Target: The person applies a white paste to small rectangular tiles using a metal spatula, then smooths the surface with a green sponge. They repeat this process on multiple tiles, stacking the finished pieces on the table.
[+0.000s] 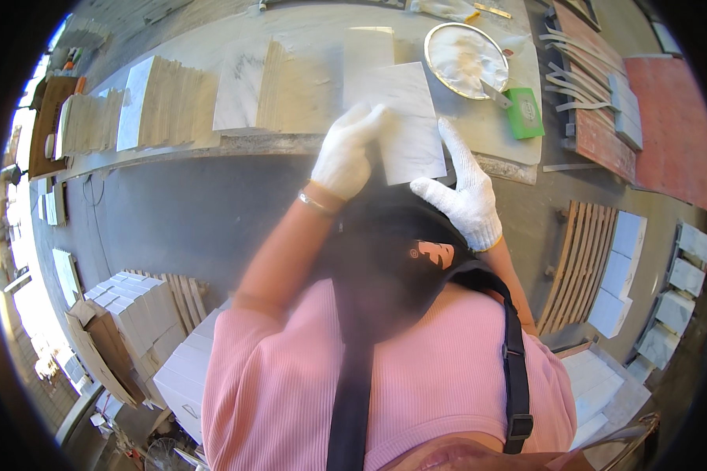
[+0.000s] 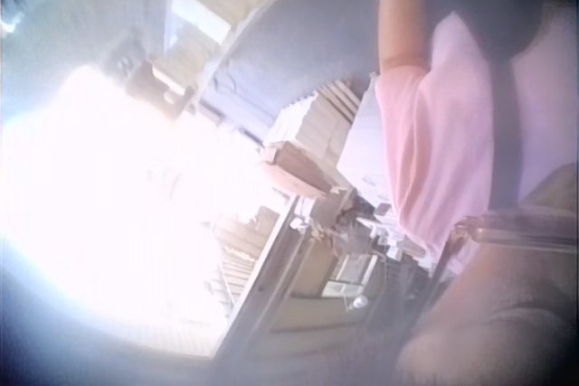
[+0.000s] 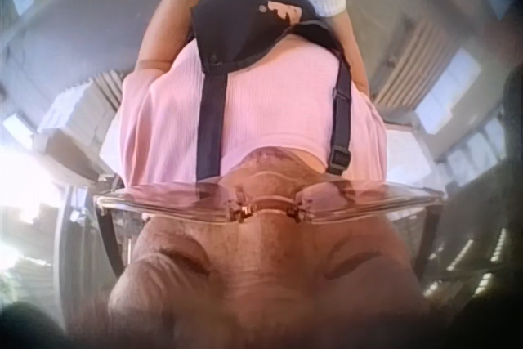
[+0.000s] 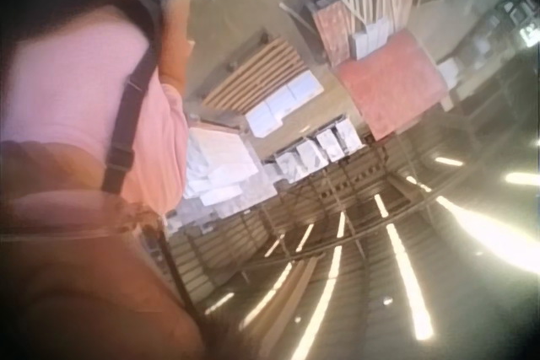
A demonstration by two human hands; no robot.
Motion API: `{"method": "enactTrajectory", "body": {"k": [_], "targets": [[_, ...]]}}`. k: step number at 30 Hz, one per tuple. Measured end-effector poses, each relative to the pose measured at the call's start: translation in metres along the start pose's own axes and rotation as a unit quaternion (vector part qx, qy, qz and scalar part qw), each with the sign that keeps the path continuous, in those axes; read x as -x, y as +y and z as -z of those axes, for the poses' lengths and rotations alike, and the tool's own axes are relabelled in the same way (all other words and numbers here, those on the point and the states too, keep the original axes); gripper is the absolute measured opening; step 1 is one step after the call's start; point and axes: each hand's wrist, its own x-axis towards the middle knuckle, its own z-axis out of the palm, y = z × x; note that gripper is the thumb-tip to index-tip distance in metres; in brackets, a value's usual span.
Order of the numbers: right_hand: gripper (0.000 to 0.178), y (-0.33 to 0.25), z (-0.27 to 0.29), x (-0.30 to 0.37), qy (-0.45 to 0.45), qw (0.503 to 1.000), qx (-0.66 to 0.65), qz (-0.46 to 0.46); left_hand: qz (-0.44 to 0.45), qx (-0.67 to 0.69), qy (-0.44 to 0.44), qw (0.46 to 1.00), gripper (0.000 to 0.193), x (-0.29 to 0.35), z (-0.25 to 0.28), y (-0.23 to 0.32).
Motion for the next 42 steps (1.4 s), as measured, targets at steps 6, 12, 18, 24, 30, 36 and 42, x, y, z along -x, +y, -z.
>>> {"method": "enactTrajectory", "body": {"k": [6,12,18,24,30,36,42], "targets": [[0.069,-0.004,0.01,-0.006,-0.038,0.93,-0.281,-0.234,0.104,0.259,0.099,0.955,0.042,0.0,-0.021,0.02],[0.066,-0.013,0.012,-0.004,-0.032,0.922,-0.315,-0.224,0.154,0.284,0.091,0.942,0.048,-0.004,-0.022,0.024],[0.062,-0.016,0.017,-0.004,0.002,0.911,-0.362,-0.196,0.114,0.203,-0.026,0.972,0.052,0.01,-0.015,0.013],[0.06,-0.014,0.023,-0.011,0.038,0.917,-0.366,-0.153,0.181,0.066,-0.133,0.972,0.063,0.038,-0.012,0.018],[0.059,-0.02,0.015,-0.015,0.018,0.915,-0.38,-0.138,0.097,0.102,-0.046,0.989,0.07,0.035,0.001,0.033],[0.06,-0.017,-0.003,-0.014,-0.028,0.923,-0.353,-0.153,-0.002,0.078,0.018,0.997,0.071,0.027,-0.005,0.046],[0.069,-0.006,-0.017,-0.022,-0.071,0.955,-0.27,-0.097,-0.046,0.029,0.122,0.991,0.064,0.03,0.022,0.079]]}}
